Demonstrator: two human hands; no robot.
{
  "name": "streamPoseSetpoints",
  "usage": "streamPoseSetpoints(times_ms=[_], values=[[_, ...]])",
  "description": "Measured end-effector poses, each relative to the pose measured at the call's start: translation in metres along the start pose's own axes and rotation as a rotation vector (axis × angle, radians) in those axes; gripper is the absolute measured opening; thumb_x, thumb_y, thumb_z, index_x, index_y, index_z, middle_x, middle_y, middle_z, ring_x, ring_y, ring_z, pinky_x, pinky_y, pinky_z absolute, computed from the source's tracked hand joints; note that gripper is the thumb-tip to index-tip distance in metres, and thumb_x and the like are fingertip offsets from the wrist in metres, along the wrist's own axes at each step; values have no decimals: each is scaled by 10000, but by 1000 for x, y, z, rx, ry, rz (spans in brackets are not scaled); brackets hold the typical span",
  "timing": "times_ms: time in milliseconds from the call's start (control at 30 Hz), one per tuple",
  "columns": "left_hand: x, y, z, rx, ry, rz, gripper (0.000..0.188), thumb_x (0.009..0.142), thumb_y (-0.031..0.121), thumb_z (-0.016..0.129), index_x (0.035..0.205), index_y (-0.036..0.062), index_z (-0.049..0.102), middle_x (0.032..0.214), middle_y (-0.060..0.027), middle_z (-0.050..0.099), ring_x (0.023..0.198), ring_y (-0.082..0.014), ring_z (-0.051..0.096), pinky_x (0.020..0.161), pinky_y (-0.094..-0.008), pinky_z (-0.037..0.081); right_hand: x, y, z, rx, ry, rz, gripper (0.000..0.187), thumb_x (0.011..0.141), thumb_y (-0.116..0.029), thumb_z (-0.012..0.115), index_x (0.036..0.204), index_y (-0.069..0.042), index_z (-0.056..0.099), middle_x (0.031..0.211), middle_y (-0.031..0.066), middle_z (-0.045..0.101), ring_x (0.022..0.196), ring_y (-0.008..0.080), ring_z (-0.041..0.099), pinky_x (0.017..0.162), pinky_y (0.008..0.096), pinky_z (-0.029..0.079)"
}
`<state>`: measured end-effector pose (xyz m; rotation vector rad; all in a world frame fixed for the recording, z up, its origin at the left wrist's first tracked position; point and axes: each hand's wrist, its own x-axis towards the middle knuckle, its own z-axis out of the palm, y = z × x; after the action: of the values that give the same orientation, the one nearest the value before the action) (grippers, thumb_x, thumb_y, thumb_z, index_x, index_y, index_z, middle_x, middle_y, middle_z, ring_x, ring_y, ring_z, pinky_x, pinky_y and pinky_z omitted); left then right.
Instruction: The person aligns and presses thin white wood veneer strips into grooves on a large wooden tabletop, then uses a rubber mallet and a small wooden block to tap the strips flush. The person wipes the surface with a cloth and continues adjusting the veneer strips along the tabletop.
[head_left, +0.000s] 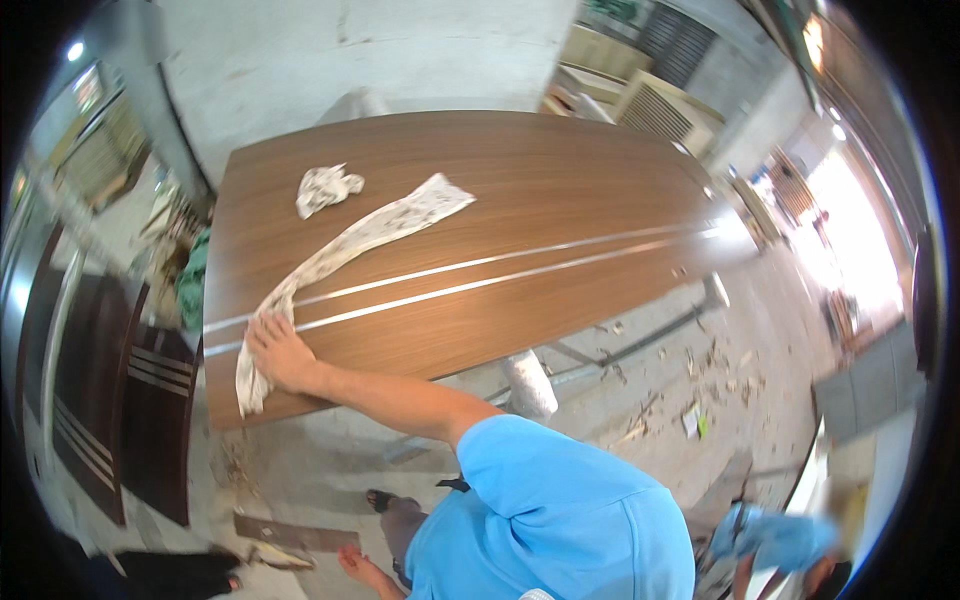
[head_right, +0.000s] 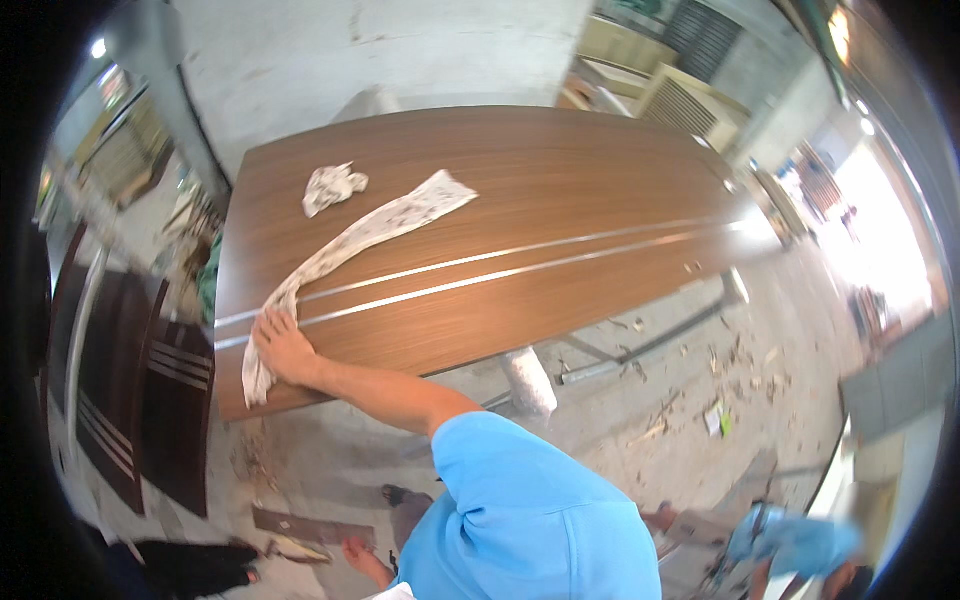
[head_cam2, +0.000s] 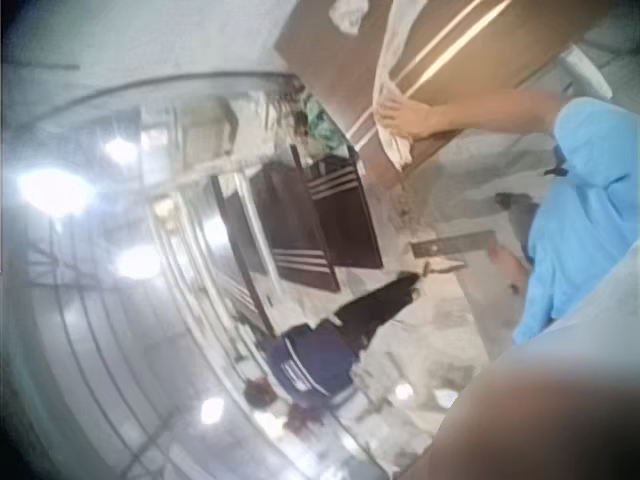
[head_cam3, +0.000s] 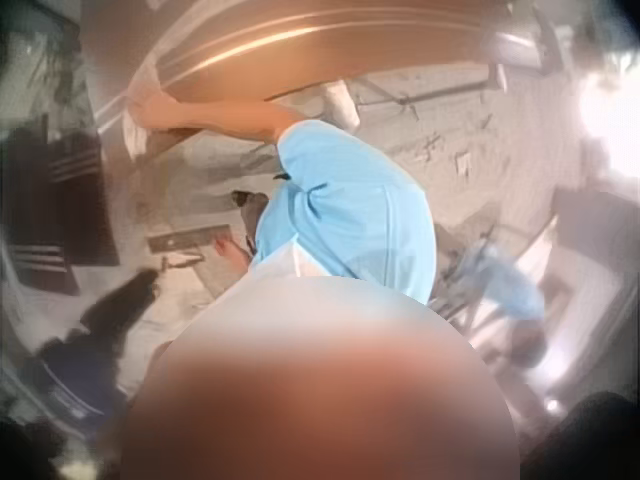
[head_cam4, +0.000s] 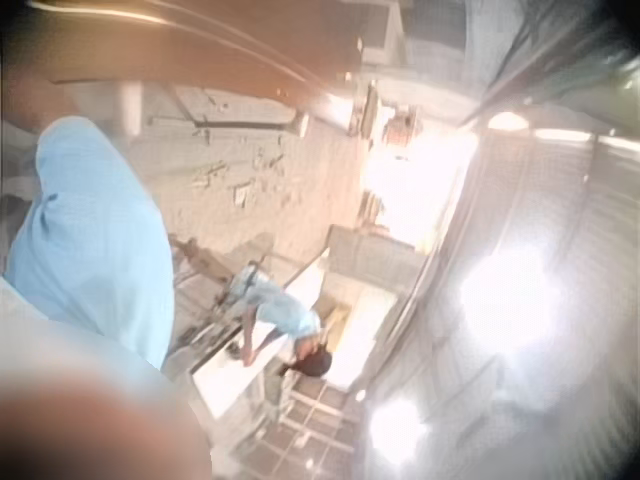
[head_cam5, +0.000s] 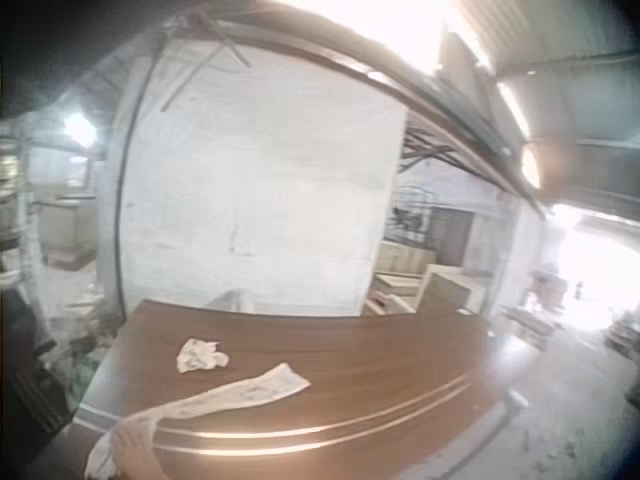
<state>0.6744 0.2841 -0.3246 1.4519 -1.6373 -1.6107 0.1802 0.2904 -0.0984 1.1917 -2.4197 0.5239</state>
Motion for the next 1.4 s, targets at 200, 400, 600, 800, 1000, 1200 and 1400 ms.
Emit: streamPoseSetpoints(times_ms=[200,400,600,800,1000,1200,1400], values=[[133,245,6,231,-132,783,380,1068,96,488,1416,-49,536,1396,-175,617,1325,-296,556,1132,-392,411,-110,69,-91,24,-178,209,561,1009,-413,561,1468,-93,525,1602,165,413,1519,391,302,1233,568,239],[95,430,166,429,-520,1363,423,1039,147,544,1428,-18,543,1469,-201,562,1415,-377,468,1188,-475,333,-208,210,-216,-170,-70,763,567,977,-383,641,1459,-111,518,1525,162,475,1490,393,350,1195,572,310],[-13,387,365,979,-802,1320,713,1086,456,443,1624,31,247,1689,-198,254,1582,-380,174,1258,-564,141,-292,215,-283,-138,134,698,675,943,-393,691,1501,-88,467,1548,177,460,1485,404,354,1183,596,316],[-85,365,438,1100,-504,1293,851,1057,618,373,1642,30,184,1708,-224,170,1592,-384,118,1255,-598,86,-475,169,-362,-20,666,866,475,926,-214,722,1356,-43,615,1330,172,662,1227,376,609,1035,439,493],[-122,376,540,835,-664,1471,750,984,501,620,1547,44,429,1606,-229,402,1496,-406,350,1229,-517,263,-607,115,-377,259,735,1414,347,995,-144,659,1320,-23,660,1179,145,740,1012,240,719,785,348,593],[-218,343,573,734,-1023,1655,397,992,313,629,1371,195,640,1580,-77,488,1497,-296,390,1238,-548,253,-542,192,-397,162,494,1002,501,985,-170,684,1444,-19,552,1382,176,633,1254,327,598,1007,422,504],[-291,322,530,520,-1276,1224,212,911,146,693,1116,115,738,1195,-88,730,1131,-282,670,972,-389,527,-393,304,-326,-287,219,949,755,971,-475,657,1540,-38,420,1530,315,427,1433,533,357,1204,604,250]])
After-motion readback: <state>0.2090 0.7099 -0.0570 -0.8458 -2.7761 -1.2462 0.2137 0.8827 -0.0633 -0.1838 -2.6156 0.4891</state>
